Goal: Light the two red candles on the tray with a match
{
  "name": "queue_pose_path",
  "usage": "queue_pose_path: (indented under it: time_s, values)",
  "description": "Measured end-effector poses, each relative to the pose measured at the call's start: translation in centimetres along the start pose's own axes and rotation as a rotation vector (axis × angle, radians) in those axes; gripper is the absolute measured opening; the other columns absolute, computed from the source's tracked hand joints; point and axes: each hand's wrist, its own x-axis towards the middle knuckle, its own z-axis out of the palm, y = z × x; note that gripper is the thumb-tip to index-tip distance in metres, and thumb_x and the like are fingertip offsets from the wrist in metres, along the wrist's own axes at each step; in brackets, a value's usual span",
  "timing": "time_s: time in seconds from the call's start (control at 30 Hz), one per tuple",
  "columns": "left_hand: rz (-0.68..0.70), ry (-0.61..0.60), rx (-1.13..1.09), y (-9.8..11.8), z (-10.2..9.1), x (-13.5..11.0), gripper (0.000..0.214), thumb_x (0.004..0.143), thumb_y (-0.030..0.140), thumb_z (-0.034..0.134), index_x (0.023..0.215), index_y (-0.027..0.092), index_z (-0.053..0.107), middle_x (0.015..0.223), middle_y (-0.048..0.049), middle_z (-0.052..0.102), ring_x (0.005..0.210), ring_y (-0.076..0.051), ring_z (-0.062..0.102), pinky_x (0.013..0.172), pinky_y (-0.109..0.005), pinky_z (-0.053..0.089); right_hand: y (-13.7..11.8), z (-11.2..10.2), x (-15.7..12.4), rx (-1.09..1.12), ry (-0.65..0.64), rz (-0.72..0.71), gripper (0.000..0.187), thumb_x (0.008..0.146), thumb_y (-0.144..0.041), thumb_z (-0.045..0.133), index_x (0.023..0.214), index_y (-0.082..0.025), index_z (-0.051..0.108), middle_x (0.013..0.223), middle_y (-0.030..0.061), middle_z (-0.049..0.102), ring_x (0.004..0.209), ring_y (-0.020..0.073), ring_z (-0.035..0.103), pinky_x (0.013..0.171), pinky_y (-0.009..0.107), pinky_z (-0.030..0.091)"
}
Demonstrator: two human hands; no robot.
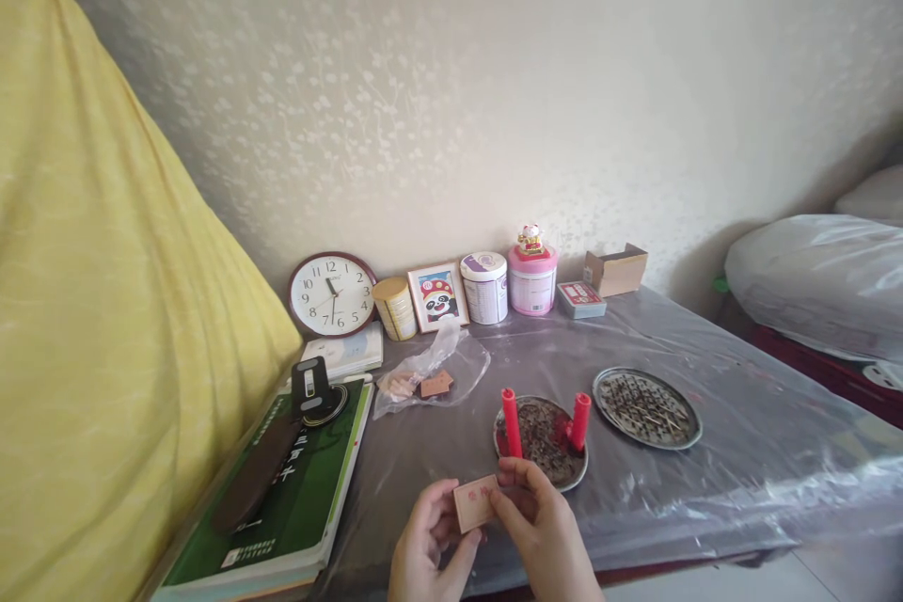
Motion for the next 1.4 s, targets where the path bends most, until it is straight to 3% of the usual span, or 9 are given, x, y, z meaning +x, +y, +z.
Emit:
queue_pose_path:
  time_s: [0.2, 0.57, 0.83, 1.0, 1.2, 1.4]
  values:
    - [0.099, -0.017, 0.158, 0.0, -0.4, -0.1, 0.044, 0.072, 0.051, 0.069, 0.102, 0.021, 0.058, 0.093, -0.0122, 0.073, 0.083, -0.025, 0.070, 0.074, -0.032, 0.056, 0.0, -0.2, 0.1, -0.053, -0.046, -0.004, 0.037, 0.071, -0.037, 0.059, 0.100, -0.014, 0.056, 0.086, 0.0109, 0.069, 0.080, 0.0259, 0.068, 0.076, 0.038, 0.054]
    - [0.232, -0.071, 0.407, -0.6, -1.2, -0.2, 0.030, 0.076, 0.038, 0.066, 0.102, 0.025, 0.061, 0.090, -0.0073, 0.073, 0.080, -0.022, 0.070, 0.073, -0.028, 0.055, -0.1, -1.3, 0.3, -0.326, -0.002, -0.038, 0.029, 0.082, -0.037, 0.050, 0.101, -0.016, 0.055, 0.077, 0.0045, 0.067, 0.073, 0.0221, 0.066, 0.070, 0.032, 0.050]
    - [0.279, -0.106, 0.537, -0.6, -1.4, -0.3, 0.028, 0.077, 0.032, 0.062, 0.104, 0.023, 0.059, 0.092, -0.0066, 0.072, 0.082, -0.021, 0.069, 0.075, -0.029, 0.054, -0.4, -1.3, 0.1, -0.390, -0.012, -0.049, 0.025, 0.083, -0.033, 0.048, 0.101, -0.017, 0.056, 0.076, 0.0033, 0.067, 0.071, 0.0203, 0.066, 0.069, 0.031, 0.050]
    - [0.160, -0.127, 0.442, 0.0, -1.4, -0.1, 0.030, 0.074, 0.026, 0.064, 0.103, 0.023, 0.057, 0.091, -0.0057, 0.072, 0.083, -0.020, 0.068, 0.076, -0.029, 0.053, -1.0, -1.4, 0.0, -0.374, -0.042, -0.071, 0.027, 0.085, -0.030, 0.048, 0.106, -0.015, 0.055, 0.082, 0.0051, 0.067, 0.076, 0.0198, 0.067, 0.072, 0.031, 0.052]
    - [-0.060, -0.159, 0.129, 0.6, -1.5, 0.7, 0.038, 0.070, 0.031, 0.074, 0.103, 0.019, 0.060, 0.097, -0.0111, 0.072, 0.088, -0.024, 0.067, 0.079, -0.034, 0.053, -1.8, -1.7, -0.3, -0.423, -0.261, -0.253, 0.055, 0.074, -0.011, 0.056, 0.128, -0.021, 0.049, 0.133, 0.0080, 0.050, 0.109, 0.0186, 0.059, 0.091, 0.030, 0.049]
    - [-0.171, -0.194, -0.001, 1.0, -1.9, 1.0, 0.043, 0.064, 0.039, 0.079, 0.100, 0.017, 0.068, 0.087, -0.0100, 0.073, 0.079, -0.023, 0.067, 0.071, -0.032, 0.053, -2.5, -2.2, -0.3, -0.624, -0.376, -0.326, 0.053, 0.072, -0.005, 0.058, 0.124, -0.017, 0.057, 0.124, 0.0084, 0.060, 0.112, 0.0192, 0.058, 0.097, 0.029, 0.044]
